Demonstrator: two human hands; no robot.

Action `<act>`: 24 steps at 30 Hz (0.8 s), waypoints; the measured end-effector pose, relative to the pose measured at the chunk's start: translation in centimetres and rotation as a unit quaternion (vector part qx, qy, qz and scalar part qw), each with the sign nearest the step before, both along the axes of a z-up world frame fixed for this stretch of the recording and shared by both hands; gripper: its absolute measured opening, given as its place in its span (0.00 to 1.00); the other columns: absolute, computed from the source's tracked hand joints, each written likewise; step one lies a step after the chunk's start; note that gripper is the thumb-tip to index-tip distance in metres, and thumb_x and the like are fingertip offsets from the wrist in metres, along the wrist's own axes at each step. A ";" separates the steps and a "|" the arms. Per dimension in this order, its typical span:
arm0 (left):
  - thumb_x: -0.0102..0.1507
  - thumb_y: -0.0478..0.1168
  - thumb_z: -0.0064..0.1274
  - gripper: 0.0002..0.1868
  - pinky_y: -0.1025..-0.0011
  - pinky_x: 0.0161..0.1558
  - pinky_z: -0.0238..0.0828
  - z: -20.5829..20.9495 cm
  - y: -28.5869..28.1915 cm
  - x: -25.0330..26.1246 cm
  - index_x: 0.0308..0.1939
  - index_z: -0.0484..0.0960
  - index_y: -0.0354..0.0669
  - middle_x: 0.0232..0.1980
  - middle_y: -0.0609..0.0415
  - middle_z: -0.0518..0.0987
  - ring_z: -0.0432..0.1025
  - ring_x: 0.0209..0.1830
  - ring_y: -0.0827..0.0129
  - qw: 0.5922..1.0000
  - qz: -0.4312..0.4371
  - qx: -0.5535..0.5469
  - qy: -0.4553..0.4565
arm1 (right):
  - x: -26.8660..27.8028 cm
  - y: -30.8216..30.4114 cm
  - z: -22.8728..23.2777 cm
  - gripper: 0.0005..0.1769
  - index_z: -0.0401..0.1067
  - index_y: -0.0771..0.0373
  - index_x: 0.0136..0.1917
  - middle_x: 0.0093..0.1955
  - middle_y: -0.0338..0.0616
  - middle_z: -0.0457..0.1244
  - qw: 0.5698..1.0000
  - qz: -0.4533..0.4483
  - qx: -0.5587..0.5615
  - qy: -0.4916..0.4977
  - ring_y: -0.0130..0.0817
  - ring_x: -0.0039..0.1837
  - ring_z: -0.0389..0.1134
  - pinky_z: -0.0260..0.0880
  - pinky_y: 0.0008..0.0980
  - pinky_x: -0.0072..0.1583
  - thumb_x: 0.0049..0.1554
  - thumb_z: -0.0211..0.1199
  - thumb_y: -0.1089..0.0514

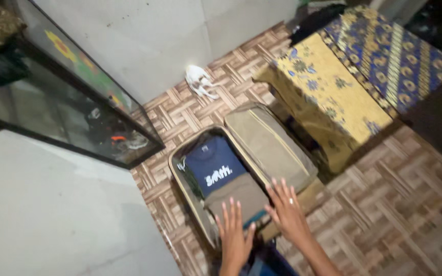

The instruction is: The person folds a white t-shirt on a patterned surface next to an open suitcase. They smooth the fabric, fold the sleeves, and roll the shirt into a compact bundle. A white cat is visible in the background.

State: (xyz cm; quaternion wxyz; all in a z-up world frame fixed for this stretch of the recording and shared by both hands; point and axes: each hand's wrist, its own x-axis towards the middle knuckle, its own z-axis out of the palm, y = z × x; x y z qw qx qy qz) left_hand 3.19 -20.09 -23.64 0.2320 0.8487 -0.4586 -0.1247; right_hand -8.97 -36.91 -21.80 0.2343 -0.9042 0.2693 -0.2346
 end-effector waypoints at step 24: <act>0.65 0.53 0.50 0.42 0.39 0.74 0.27 2.2 11.9 -9.4 0.79 0.52 0.43 0.83 0.47 0.49 0.35 0.84 0.46 0.982 -0.185 -0.026 -0.003 | -23.4 14.5 6.2 0.36 0.56 0.57 0.80 0.82 0.52 0.48 0.963 -0.269 0.025 0.008 0.54 0.84 0.41 0.37 0.55 0.79 0.63 0.54 0.41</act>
